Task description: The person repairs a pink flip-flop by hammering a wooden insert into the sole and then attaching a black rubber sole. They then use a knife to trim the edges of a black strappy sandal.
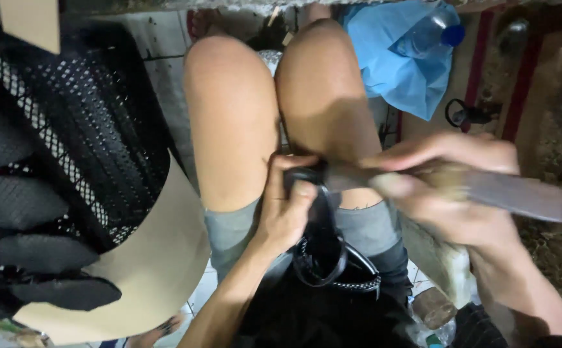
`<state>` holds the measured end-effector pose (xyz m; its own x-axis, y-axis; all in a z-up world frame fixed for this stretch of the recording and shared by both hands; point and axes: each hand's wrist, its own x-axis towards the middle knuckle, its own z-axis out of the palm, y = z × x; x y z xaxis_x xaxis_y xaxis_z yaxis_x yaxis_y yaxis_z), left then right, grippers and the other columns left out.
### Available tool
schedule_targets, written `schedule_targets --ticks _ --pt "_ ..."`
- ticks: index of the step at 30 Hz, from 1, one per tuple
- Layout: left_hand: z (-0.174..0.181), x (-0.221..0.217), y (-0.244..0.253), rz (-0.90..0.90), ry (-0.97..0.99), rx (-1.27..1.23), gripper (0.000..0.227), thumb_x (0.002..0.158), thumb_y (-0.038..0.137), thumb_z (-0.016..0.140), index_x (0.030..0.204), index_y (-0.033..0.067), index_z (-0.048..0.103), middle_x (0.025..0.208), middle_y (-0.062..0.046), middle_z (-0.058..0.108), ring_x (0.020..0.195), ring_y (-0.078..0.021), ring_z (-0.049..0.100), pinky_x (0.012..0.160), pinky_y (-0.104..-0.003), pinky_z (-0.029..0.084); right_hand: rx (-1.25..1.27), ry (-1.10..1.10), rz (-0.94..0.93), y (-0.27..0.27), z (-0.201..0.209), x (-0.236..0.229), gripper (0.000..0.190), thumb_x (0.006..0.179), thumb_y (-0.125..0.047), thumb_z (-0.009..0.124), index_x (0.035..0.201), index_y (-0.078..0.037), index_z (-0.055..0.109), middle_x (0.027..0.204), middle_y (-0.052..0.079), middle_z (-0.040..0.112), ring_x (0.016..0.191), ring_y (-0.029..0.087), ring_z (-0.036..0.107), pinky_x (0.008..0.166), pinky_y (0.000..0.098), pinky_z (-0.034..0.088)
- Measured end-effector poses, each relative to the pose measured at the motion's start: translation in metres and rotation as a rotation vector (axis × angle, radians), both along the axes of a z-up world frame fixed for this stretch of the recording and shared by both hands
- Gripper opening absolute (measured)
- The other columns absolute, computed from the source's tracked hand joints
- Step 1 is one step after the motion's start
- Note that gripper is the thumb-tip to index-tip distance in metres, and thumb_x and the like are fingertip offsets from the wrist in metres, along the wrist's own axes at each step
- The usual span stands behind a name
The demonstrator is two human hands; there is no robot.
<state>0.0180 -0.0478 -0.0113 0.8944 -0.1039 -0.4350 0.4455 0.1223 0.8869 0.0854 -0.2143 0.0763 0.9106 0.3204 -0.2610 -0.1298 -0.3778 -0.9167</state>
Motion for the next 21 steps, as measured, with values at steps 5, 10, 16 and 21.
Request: schedule_targets --ticks 5,10,16,21 --pt "0.021 -0.004 0.007 -0.014 -0.104 0.005 0.064 0.076 0.06 0.049 0.108 0.0041 0.046 0.097 -0.007 0.048 0.09 -0.0145 0.048 0.079 -0.025 0.038 -0.033 0.017 0.092 -0.001 0.035 0.016 0.014 0.07 -0.011 0.065 0.081 -0.005 0.059 0.081 0.007 0.067 0.046 0.005 0.058 0.042 0.0143 0.048" --pt "0.073 0.009 0.014 -0.197 -0.376 -0.134 0.05 0.068 0.028 0.071 0.103 0.0073 0.043 0.102 -0.009 0.053 0.092 -0.0186 0.057 0.08 -0.027 0.045 -0.252 -0.036 0.321 -0.008 0.093 0.008 0.017 0.065 -0.028 0.06 0.081 -0.023 0.057 0.075 -0.013 0.071 0.028 -0.01 0.064 0.019 0.005 0.052" --pt "0.119 0.008 0.03 -0.492 -0.357 0.175 0.066 0.062 0.036 0.072 0.114 0.008 0.041 0.11 -0.012 0.054 0.1 -0.0248 0.058 0.083 -0.032 0.045 -0.191 0.184 0.672 -0.045 0.108 -0.006 0.035 0.073 -0.032 0.061 0.108 -0.035 0.055 0.112 -0.011 0.061 0.073 0.0 0.068 0.058 0.0169 0.052" --pt "0.121 -0.009 0.028 -0.502 -0.573 0.353 0.058 0.072 0.037 0.068 0.113 0.0072 0.04 0.092 -0.011 0.049 0.078 -0.0255 0.062 0.062 -0.035 0.05 -0.228 0.386 0.837 -0.046 0.119 -0.011 0.046 0.076 -0.035 0.061 0.121 -0.043 0.056 0.131 -0.012 0.056 0.099 0.006 0.07 0.081 0.023 0.05"
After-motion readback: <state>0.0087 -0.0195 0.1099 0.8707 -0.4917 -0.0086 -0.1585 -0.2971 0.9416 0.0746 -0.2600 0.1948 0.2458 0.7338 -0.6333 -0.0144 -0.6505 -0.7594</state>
